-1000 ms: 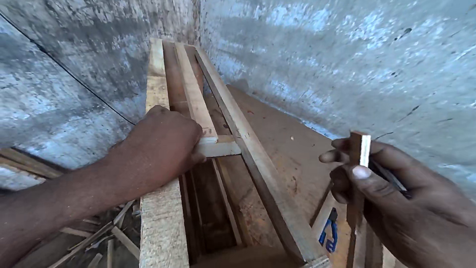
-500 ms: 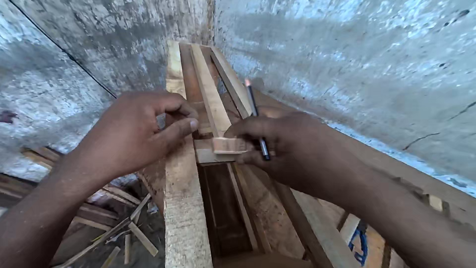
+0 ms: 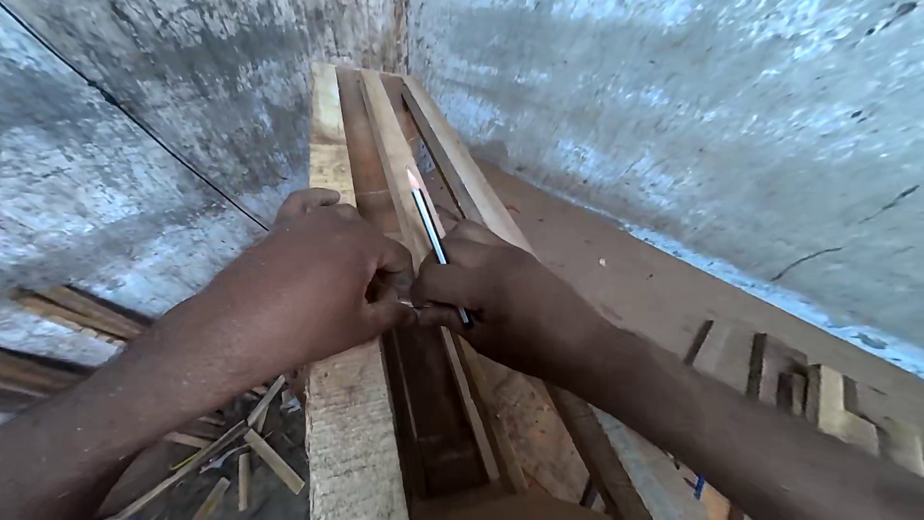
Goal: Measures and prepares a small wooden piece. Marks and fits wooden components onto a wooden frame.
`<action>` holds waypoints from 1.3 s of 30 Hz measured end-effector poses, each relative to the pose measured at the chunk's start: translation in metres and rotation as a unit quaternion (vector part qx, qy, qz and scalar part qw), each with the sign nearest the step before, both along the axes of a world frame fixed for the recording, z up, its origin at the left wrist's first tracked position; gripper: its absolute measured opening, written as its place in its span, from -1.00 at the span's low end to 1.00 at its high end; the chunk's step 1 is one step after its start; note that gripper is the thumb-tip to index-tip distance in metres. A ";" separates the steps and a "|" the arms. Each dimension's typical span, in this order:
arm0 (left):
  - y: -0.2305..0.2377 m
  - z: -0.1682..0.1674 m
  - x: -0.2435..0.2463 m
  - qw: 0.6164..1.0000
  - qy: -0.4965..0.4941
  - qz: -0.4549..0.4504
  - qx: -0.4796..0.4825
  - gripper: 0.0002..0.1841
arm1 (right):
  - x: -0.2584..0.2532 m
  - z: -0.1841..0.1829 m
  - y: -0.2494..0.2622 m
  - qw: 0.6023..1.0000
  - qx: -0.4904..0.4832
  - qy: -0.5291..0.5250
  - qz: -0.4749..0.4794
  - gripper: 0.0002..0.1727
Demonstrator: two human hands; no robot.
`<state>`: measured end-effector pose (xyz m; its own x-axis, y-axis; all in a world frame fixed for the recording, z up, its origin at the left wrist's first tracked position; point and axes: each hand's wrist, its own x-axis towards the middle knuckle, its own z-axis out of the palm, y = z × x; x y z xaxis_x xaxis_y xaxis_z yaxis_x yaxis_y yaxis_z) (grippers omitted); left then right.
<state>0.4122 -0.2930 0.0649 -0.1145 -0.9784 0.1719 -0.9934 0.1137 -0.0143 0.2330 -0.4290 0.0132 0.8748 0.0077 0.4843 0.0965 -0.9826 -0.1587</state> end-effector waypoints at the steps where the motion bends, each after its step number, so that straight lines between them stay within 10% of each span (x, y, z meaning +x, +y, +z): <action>1: -0.003 0.000 -0.002 1.000 -0.017 0.008 0.003 -0.81 | -0.001 -0.001 -0.001 1.000 0.004 -0.005 0.001 -0.95; 39: -0.017 0.008 -0.024 0.982 -0.061 0.132 0.117 -0.77 | -0.046 -0.004 0.000 0.965 0.004 0.083 -0.248 -0.96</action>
<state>0.3883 -0.3104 0.0729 0.1436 -0.9878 -0.0601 -0.9812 -0.1342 -0.1384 0.1869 -0.4286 0.0094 0.8353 -0.4356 0.3354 -0.4134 -0.8999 -0.1391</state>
